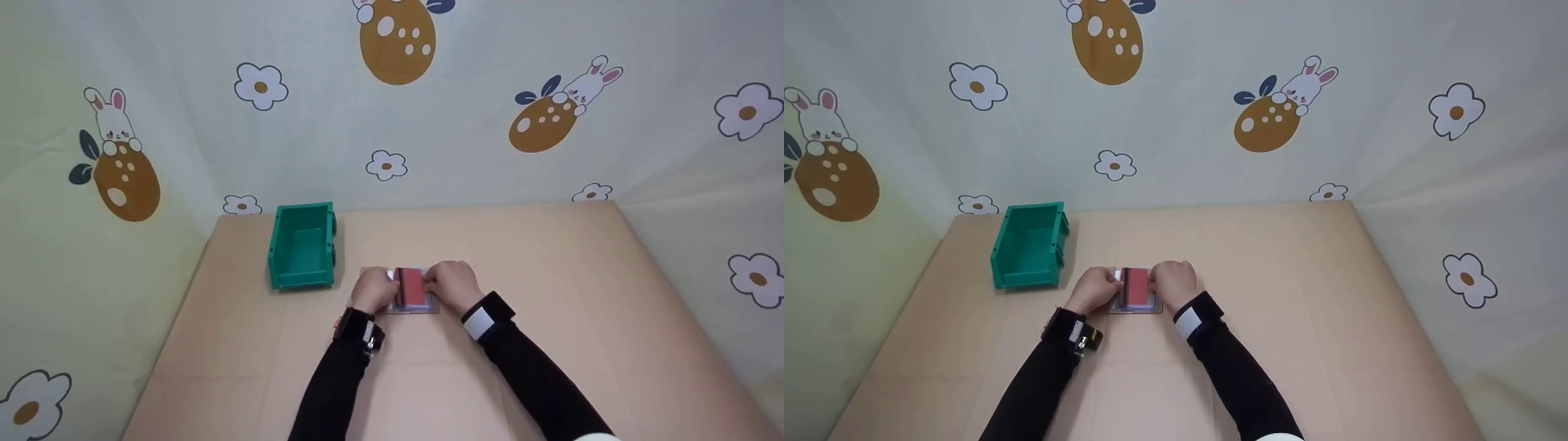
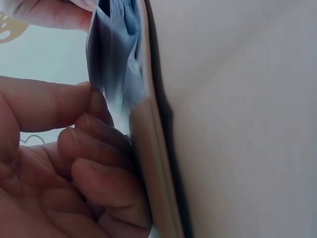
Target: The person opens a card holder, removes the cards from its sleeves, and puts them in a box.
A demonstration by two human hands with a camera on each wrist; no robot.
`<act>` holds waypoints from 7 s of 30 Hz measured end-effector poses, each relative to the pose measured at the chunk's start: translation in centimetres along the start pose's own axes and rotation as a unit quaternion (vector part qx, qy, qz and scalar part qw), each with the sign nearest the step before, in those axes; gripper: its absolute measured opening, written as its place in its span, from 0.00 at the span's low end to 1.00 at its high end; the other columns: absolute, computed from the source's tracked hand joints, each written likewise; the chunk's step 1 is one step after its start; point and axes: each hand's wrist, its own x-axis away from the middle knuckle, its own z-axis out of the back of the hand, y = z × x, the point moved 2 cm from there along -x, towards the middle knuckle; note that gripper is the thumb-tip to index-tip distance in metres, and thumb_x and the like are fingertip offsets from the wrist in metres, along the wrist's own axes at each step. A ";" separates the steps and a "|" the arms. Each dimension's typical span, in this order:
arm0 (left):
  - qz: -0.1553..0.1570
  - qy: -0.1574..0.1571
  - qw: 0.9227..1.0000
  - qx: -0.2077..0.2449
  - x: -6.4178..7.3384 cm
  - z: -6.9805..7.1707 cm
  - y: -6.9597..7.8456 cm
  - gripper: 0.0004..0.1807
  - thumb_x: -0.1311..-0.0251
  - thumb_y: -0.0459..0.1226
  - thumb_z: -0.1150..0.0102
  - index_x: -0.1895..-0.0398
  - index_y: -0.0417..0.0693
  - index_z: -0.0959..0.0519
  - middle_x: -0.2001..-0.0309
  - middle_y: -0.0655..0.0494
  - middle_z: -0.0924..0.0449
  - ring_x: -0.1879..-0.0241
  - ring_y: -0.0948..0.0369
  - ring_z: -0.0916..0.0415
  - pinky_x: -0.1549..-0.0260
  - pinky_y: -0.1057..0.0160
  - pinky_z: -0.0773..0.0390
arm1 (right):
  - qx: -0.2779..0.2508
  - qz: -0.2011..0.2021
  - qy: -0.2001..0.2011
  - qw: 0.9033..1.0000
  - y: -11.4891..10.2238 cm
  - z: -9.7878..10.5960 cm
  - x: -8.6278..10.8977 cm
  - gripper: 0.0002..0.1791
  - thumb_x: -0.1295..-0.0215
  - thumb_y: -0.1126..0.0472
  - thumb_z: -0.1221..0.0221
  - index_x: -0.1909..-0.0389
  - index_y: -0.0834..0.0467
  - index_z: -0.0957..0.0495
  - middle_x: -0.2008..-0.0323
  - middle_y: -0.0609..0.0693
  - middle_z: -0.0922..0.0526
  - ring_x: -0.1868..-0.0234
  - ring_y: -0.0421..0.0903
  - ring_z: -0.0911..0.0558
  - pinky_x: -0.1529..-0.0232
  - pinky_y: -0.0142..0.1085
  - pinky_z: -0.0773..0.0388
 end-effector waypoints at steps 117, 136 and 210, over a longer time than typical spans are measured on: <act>0.127 0.190 0.973 -0.039 -2.3 12.9 -7.2 0.08 0.34 0.33 0.48 0.67 0.37 0.22 0.63 0.42 0.19 0.63 0.50 0.23 0.64 0.48 0.23 | 0.005 0.004 0.004 1.000 0.2 -0.4 0.3 0.09 0.48 0.61 0.28 0.64 0.55 0.11 0.64 0.51 0.12 0.61 0.52 0.14 0.59 0.48 0.26; 0.110 0.180 0.976 -0.060 -1.5 13.2 -6.0 0.11 0.33 0.34 0.50 0.71 0.38 0.23 0.69 0.43 0.20 0.69 0.50 0.24 0.72 0.51 0.24 | -0.001 -0.001 -0.003 1.000 0.1 -0.2 0.2 0.09 0.47 0.62 0.28 0.63 0.56 0.11 0.63 0.51 0.12 0.60 0.52 0.14 0.58 0.47 0.25; -0.092 0.106 0.984 -0.107 1.2 1.9 -1.7 0.16 0.48 0.25 0.43 0.89 0.46 0.32 0.81 0.55 0.31 0.78 0.57 0.34 0.74 0.56 0.28 | 0.005 -0.011 -0.016 1.000 -0.1 0.1 0.2 0.09 0.44 0.61 0.29 0.62 0.57 0.11 0.62 0.51 0.12 0.58 0.52 0.15 0.55 0.48 0.26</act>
